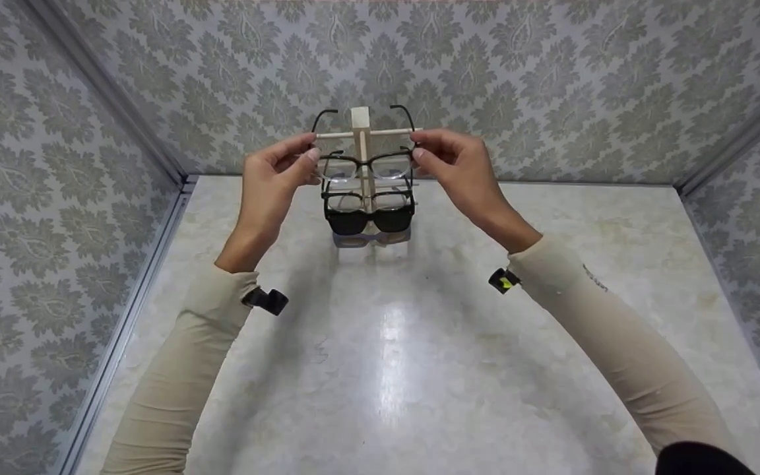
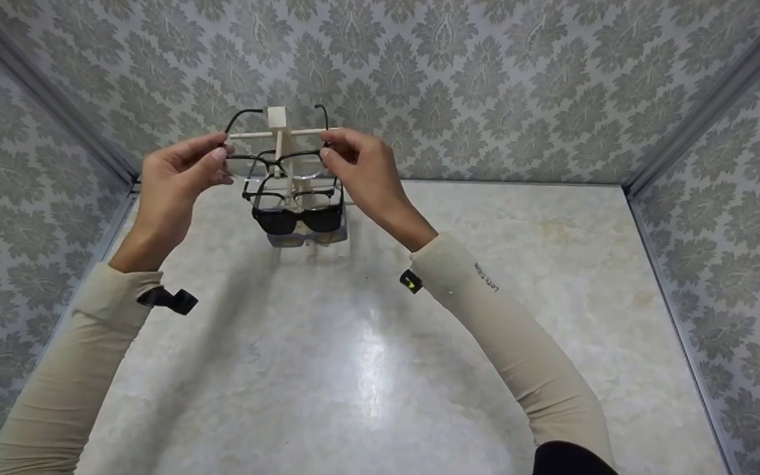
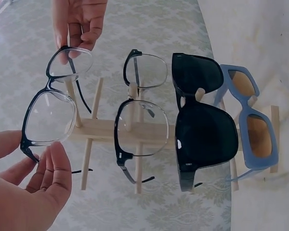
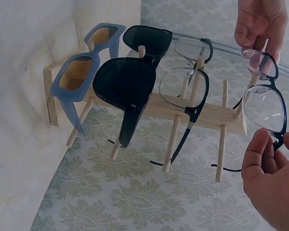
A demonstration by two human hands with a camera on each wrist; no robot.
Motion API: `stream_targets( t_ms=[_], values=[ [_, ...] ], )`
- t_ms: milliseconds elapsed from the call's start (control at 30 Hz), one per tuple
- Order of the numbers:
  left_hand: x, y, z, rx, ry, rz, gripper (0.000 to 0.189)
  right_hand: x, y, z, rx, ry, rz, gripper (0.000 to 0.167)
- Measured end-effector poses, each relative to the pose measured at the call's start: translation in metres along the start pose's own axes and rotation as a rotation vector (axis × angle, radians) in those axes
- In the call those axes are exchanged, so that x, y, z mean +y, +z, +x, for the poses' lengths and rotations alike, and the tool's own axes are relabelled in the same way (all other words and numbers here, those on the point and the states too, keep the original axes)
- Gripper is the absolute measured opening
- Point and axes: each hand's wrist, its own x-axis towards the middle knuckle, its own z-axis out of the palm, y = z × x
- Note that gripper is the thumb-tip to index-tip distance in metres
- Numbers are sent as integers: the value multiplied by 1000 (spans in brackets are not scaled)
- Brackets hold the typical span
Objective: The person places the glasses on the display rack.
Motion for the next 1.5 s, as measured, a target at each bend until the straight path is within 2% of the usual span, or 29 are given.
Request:
stream_targets(
  t_ms=[667, 1100, 1500],
  values=[
    [-11, -3, 0, 0, -45, -28, 35, 9, 4, -1, -15, 17, 9, 29],
    [-11, -5, -2, -9, -48, 5, 37, 10, 6, -1, -12, 24, 6, 28],
    [-14, -3, 0, -20, -51, -23, 39, 13, 5, -3, -3, 20, 32, 29]
  ],
)
